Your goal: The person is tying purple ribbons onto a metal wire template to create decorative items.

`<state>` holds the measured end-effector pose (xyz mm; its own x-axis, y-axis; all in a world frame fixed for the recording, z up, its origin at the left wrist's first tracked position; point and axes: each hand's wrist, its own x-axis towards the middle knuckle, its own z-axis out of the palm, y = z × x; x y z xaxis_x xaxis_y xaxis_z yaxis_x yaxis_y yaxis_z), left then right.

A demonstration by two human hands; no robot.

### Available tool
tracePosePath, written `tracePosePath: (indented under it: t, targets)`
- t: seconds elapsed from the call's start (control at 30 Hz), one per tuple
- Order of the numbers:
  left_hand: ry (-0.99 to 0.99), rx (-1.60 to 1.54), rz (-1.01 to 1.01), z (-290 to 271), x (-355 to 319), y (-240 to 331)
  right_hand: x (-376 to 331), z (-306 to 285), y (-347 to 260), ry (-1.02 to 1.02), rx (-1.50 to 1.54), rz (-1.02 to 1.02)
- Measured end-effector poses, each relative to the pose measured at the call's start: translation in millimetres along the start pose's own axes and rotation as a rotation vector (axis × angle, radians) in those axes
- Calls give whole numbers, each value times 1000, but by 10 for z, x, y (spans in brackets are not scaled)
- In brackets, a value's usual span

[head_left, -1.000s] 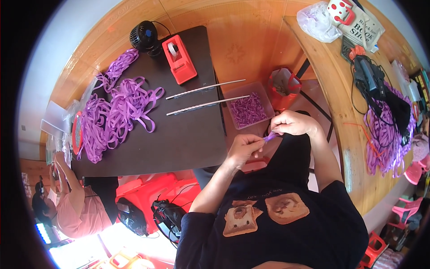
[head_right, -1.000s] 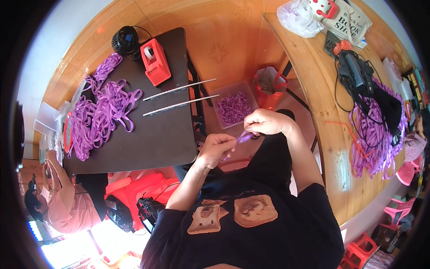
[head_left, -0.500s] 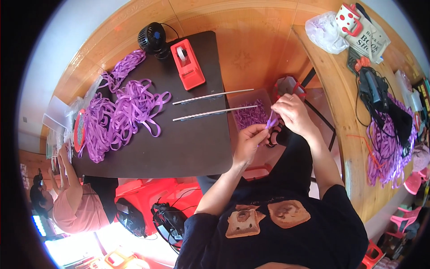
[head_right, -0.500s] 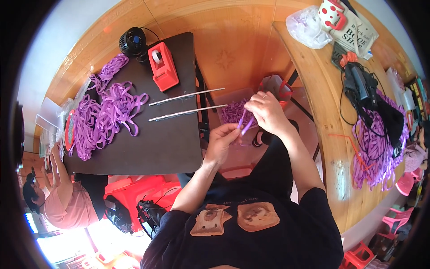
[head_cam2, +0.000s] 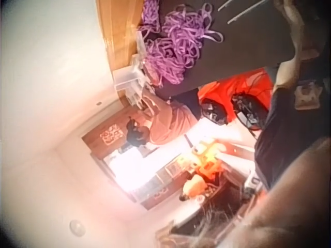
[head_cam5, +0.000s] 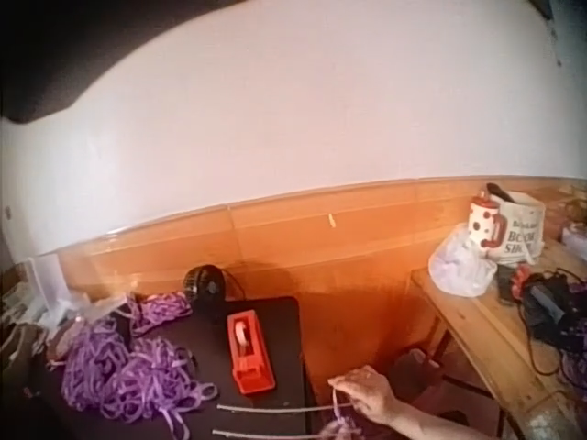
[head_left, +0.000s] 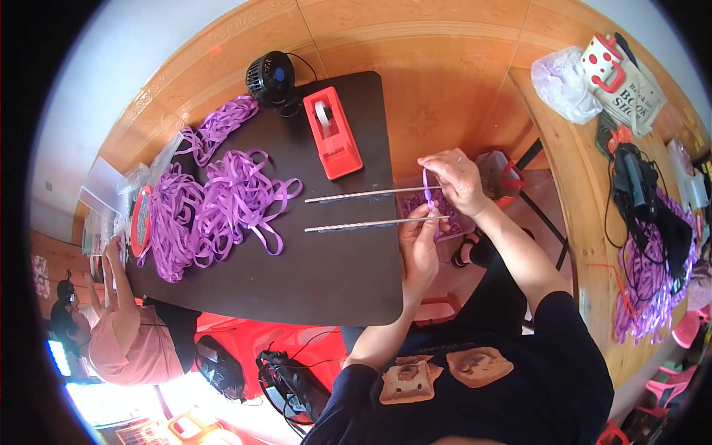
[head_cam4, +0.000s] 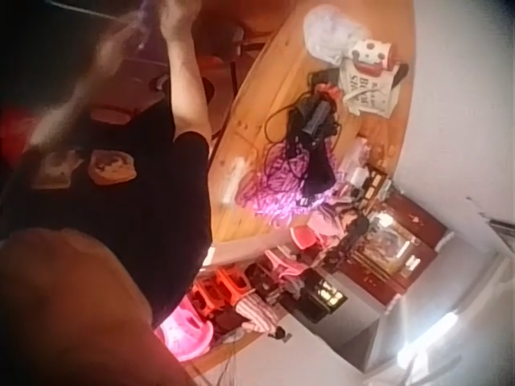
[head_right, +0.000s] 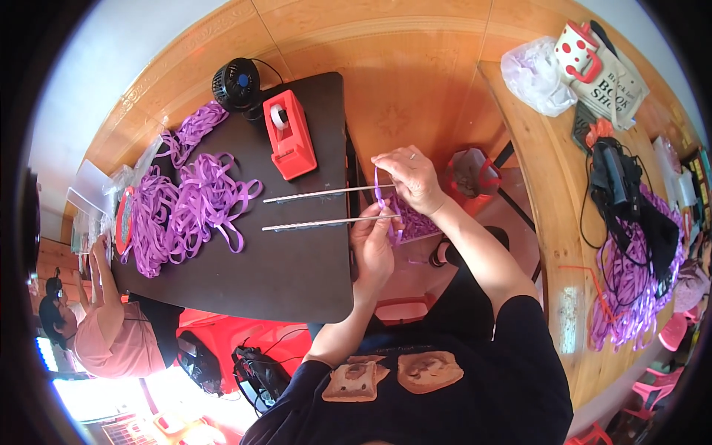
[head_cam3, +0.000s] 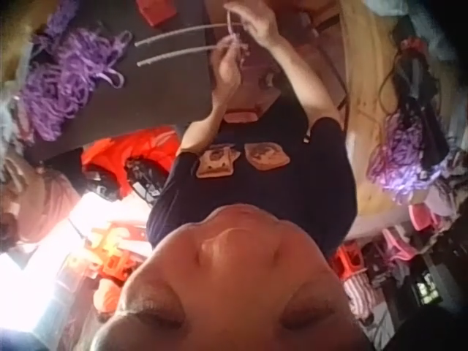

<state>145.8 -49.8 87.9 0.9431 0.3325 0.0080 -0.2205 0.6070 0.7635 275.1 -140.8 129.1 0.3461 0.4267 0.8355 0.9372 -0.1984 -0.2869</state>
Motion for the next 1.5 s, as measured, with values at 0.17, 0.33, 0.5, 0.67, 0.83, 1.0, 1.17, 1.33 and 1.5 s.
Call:
tracePosePath:
  t: [0.17, 0.33, 0.5, 0.67, 0.83, 1.0, 1.17, 1.33, 1.5]
  targets:
    - [74, -1, 86, 31, 22, -12, -82, 294, -30, 115, 77, 106]
    - [142, 143, 64, 3, -20, -20, -221, 450, -173, 189, 286, 399]
    - [99, 122, -20, -38, -223, -23, -689, 603, -202, 62, 275, 415]
    - [115, 143, -127, -116, -567, 18, -976, 748, -527, -68, 557, 921]
    - [8, 227, -252, -339, -970, 174, -1392, 771, -862, -8, 858, 1089]
    - [-6, 163, -371, -454, -1259, 295, -1932, 870, -941, -75, 917, 1205]
    - [-40, 158, -347, -549, -1337, 363, -2067, 736, -1148, -210, 962, 1249]
    - [-76, 227, -340, -732, -1236, 268, -2025, 559, -1567, -272, 1041, 1398]
    - [-66, 289, -399, -854, -1168, 319, -1975, 293, -1873, -570, 1064, 1561]
